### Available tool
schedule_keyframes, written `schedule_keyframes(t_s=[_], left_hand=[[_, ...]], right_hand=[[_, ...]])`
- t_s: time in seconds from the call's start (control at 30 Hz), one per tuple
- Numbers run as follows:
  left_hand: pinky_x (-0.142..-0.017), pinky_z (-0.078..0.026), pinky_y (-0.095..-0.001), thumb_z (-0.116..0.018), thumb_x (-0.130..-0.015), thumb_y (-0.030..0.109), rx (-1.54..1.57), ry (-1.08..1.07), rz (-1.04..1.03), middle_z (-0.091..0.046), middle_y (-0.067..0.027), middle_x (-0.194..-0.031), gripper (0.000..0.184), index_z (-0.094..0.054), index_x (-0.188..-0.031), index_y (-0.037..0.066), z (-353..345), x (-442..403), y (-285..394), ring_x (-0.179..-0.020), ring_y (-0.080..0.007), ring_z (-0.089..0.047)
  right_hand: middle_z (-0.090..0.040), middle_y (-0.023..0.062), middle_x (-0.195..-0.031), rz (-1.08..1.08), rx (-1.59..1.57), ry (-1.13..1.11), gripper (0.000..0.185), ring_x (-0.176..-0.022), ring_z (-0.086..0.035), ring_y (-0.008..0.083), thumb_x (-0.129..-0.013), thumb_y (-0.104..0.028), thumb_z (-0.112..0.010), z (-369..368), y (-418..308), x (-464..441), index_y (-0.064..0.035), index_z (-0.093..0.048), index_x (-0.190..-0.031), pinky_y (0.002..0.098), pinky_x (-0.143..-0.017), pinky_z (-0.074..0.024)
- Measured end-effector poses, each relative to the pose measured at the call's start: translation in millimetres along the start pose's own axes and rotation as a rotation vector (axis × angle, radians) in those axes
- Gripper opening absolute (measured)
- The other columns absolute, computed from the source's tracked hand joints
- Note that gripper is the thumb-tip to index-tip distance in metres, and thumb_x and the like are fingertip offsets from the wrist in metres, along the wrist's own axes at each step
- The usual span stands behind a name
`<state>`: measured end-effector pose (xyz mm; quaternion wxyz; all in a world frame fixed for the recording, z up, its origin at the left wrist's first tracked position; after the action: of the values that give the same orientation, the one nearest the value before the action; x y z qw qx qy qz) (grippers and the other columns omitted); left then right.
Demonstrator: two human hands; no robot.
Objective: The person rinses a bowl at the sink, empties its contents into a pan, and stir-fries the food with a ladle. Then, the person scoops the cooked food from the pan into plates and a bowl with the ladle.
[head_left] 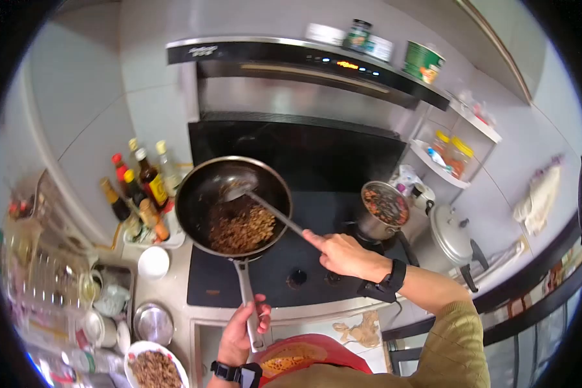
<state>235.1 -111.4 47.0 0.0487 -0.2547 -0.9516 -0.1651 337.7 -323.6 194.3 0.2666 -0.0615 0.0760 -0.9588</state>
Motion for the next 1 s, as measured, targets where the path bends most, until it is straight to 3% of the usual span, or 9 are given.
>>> schedule_keyframes(t_s=[0.1, 0.2, 0.3, 0.4, 0.53, 0.7, 0.77, 0.93, 1.0], left_hand=[[-0.072, -0.054, -0.0420, -0.055, -0.087, 0.018, -0.014, -0.101, 0.048, -0.056, -0.0171, -0.103, 0.043, -0.041, -0.125, 0.004, 4.4, -4.4, 5.5, -0.086, -0.0313, -0.061], [-0.084, -0.049, -0.0496, -0.057, -0.086, 0.015, 0.029, -0.206, 0.079, -0.054, -0.0190, -0.113, 0.056, -0.030, -0.134, 0.006, 0.6, -9.4, 10.8, -0.098, -0.0350, -0.058], [-0.055, -0.047, -0.0299, -0.054, -0.088, 0.013, 0.122, -0.248, 0.098, -0.057, -0.0137, -0.098, 0.043, -0.041, -0.127, 0.006, -1.7, -17.2, 11.1, -0.066, -0.0185, -0.054], [-0.042, -0.036, -0.0233, -0.055, -0.088, 0.012, 0.317, -0.229, 0.108, -0.051, -0.0065, -0.078, 0.029, -0.050, -0.116, 0.007, -6.0, -19.9, 5.4, -0.051, -0.0109, -0.042], [-0.034, -0.028, -0.0206, -0.054, -0.086, 0.005, 0.237, -0.112, 0.111, -0.038, 0.0017, -0.061, 0.009, -0.053, -0.092, 0.011, -11.7, -23.3, 4.7, -0.042, -0.0067, -0.034], [-0.033, -0.028, -0.0217, -0.055, -0.082, 0.000, 0.097, -0.031, 0.108, -0.038, 0.0015, -0.058, 0.014, -0.052, -0.088, 0.012, -14.5, -11.9, 15.3, -0.041, -0.0073, -0.035], [-0.033, -0.028, -0.0219, -0.055, -0.081, -0.001, 0.060, -0.010, 0.099, -0.038, 0.0015, -0.058, 0.015, -0.053, -0.088, 0.012, -14.6, -7.4, 16.1, -0.040, -0.0075, -0.035], [-0.032, -0.029, -0.0220, -0.056, -0.080, -0.001, -0.003, -0.002, 0.062, -0.039, 0.0022, -0.057, 0.015, -0.054, -0.088, 0.011, -18.8, 4.1, 13.7, -0.040, -0.0070, -0.036], [-0.031, -0.029, -0.0214, -0.055, -0.079, -0.002, -0.024, -0.012, 0.047, -0.038, 0.0019, -0.057, 0.015, -0.054, -0.090, 0.009, -22.2, 17.3, 9.1, -0.039, -0.0069, -0.036]], right_hand=[[-0.061, 0.0223, -0.090, 0.034, -0.131, -0.028, 0.064, -0.073, -0.060, 0.0384, -0.072, -0.002, -0.055, 15.9, -3.5, 11.4, -0.0067, -0.038, -0.134, 0.0429, -0.065, -0.0499], [-0.060, 0.0221, -0.088, 0.040, 0.014, 0.169, 0.067, -0.072, -0.060, 0.0389, -0.072, -0.003, -0.056, 2.7, 3.6, -3.0, -0.0068, -0.034, -0.135, 0.0439, -0.064, -0.0503], [-0.059, 0.0216, -0.082, 0.095, 0.037, 0.181, 0.072, -0.070, -0.059, 0.0390, -0.070, -0.003, -0.057, -9.9, 9.2, -5.3, -0.0084, -0.030, -0.137, 0.0445, -0.062, -0.0497], [-0.060, 0.0230, -0.082, 0.056, -0.001, 0.014, 0.071, -0.071, -0.061, 0.0382, -0.072, -0.003, -0.057, -10.4, 0.7, 46.7, -0.0043, -0.028, -0.137, 0.0436, -0.063, -0.0513], [-0.061, 0.0241, -0.090, 0.059, -0.063, 0.015, 0.069, -0.075, -0.061, 0.0385, -0.071, -0.004, -0.057, 19.9, -2.7, 81.6, -0.0052, -0.033, -0.136, 0.0421, -0.067, -0.0513], [-0.061, 0.0243, -0.096, 0.089, -0.216, 0.046, 0.068, -0.077, -0.061, 0.0399, -0.072, -0.005, -0.057, -5.2, -14.4, 43.9, -0.0116, -0.036, -0.136, 0.0407, -0.069, -0.0510], [-0.060, 0.0199, -0.081, 0.180, -0.222, 0.006, 0.069, -0.065, -0.060, 0.0374, -0.073, -0.005, -0.057, -19.1, -21.6, 53.3, -0.0149, -0.034, -0.138, 0.0430, -0.061, -0.0507], [-0.053, 0.0116, -0.075, 0.180, 0.437, -0.033, 0.070, -0.052, -0.058, 0.0244, -0.071, -0.007, -0.060, 0.7, 5.7, 118.1, -0.0106, -0.035, -0.137, 0.0332, -0.045, -0.0483], [-0.053, 0.0112, -0.074, 0.223, 0.456, 0.036, 0.069, -0.052, -0.058, 0.0240, -0.071, -0.007, -0.060, 9.8, 4.8, 117.9, -0.0105, -0.036, -0.136, 0.0332, -0.045, -0.0482]])
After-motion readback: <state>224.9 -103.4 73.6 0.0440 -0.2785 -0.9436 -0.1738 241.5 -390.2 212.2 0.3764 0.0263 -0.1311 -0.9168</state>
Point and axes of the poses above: each hand's wrist, its own x-axis away from the middle knuckle, its own z-axis out of the back of the hand, y = z × x, the point moved 4 cm from there along -x, towards the middle knuckle
